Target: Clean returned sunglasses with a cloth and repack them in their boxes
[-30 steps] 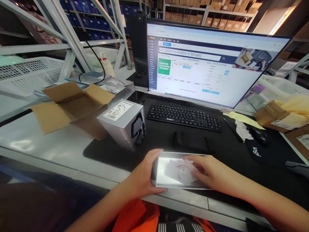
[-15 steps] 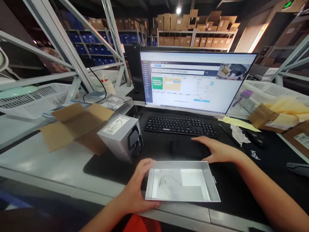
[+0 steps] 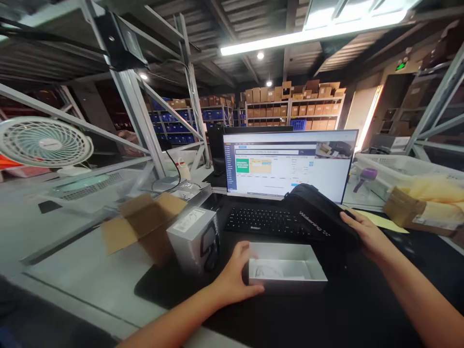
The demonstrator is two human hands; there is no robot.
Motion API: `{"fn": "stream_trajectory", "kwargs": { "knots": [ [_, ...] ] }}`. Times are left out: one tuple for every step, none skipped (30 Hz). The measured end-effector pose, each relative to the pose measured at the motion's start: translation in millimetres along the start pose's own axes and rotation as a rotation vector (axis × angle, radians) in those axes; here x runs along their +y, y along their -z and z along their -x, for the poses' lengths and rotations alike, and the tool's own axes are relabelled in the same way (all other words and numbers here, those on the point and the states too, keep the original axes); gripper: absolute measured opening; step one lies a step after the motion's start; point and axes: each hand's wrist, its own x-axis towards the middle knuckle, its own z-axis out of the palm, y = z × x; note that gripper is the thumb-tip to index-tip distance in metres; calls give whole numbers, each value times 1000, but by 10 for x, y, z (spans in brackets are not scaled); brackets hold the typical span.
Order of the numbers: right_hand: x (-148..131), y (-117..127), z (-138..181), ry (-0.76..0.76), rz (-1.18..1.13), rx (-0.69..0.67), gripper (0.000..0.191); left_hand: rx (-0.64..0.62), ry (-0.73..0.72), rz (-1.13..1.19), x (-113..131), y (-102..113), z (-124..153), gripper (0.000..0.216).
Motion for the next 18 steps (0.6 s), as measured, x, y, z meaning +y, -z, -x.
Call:
{"fn": "stream_trajectory", "kwargs": {
  "knots": [
    [-27,45,36,-24,-61,-8,61,-2,3,-1,2,-18,-130,60],
    [-58,72,76,-44,-81,-22,62,-4,1,-1,8,-42,-245,56],
    [-92,77,118,-61,-72,-33,62,0,-6,-1,18,-72,-340,52],
    [-129,55,161,-73,-47,-39,63,15,-12,-2,33,-107,-410,48],
    [-164,6,204,-73,-15,-43,64,39,-14,-7,51,-148,-453,44],
    [-193,-69,246,-58,20,-41,65,81,-11,-19,72,-193,-469,42],
    [-211,-168,287,-30,57,-42,65,143,-5,-34,97,-239,-461,40],
    [-215,-286,328,13,89,-37,65,214,-5,-47,123,-287,-433,41],
    [-202,-420,370,68,115,-15,63,282,-16,-48,150,-335,-390,46],
    [-171,-564,416,128,140,16,62,332,-42,-22,177,-382,-339,55],
    [-123,-713,466,188,166,51,58,355,-84,43,200,-428,-286,66],
    [-64,-863,522,245,195,78,54,343,-132,151,219,-469,-235,79],
    [2,-1008,584,305,228,79,49,303,-174,291,230,-506,-189,93],
    [68,-1143,649,375,267,52,44,264,-187,442,233,-534,-149,104],
    [127,-1262,715,444,312,-8,41,238,-158,578,227,-550,-116,108],
    [170,-1358,777,504,358,-89,42,228,-97,679,213,-553,-87,107],
    [193,-1426,833,546,403,-178,48,229,-27,733,193,-541,-63,105],
    [194,-1462,878,566,446,-266,56,234,27,747,170,-514,-42,103]
  ]
}}
